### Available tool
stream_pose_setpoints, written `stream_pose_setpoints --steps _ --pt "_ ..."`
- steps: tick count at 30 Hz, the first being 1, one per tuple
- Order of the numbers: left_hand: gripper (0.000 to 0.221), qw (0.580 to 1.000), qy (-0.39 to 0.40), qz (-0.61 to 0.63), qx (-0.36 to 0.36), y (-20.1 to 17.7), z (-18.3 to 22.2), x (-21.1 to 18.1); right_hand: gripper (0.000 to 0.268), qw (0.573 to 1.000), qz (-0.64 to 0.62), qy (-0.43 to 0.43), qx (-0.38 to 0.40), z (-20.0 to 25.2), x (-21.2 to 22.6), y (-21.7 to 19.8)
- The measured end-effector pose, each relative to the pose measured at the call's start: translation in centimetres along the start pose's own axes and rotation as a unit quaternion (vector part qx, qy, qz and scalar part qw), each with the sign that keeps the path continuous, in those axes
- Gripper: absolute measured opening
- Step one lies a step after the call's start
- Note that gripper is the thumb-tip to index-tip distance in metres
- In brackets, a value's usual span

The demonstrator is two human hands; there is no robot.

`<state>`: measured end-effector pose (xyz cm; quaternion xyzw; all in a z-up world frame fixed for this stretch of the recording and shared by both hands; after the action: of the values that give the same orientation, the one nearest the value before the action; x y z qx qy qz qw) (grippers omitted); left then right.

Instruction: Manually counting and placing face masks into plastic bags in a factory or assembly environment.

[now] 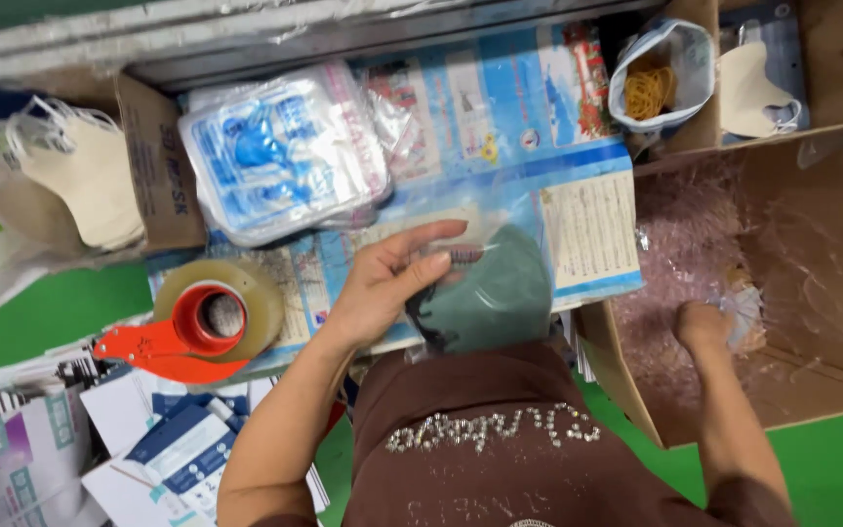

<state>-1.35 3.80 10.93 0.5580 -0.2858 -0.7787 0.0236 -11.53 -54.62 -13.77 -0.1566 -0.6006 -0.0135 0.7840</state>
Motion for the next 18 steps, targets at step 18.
stream_pose_setpoints --steps 18 --pt "0.042 0.997 -0.069 0.041 -0.007 -0.2 2.4 4.0 0.027 0.937 -0.033 0.098 0.333 1.6 25.4 24.4"
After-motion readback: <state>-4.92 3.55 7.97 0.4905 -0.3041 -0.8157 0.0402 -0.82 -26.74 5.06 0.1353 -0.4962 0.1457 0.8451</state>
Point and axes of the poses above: each hand's wrist, its own z-axis away from the middle knuckle, its own y-axis out of the palm, x = y × z, the point moved 2 cm from there along -z, towards the middle knuckle, and after that the axes turned 5 degrees about y, right-handed, at the moved point
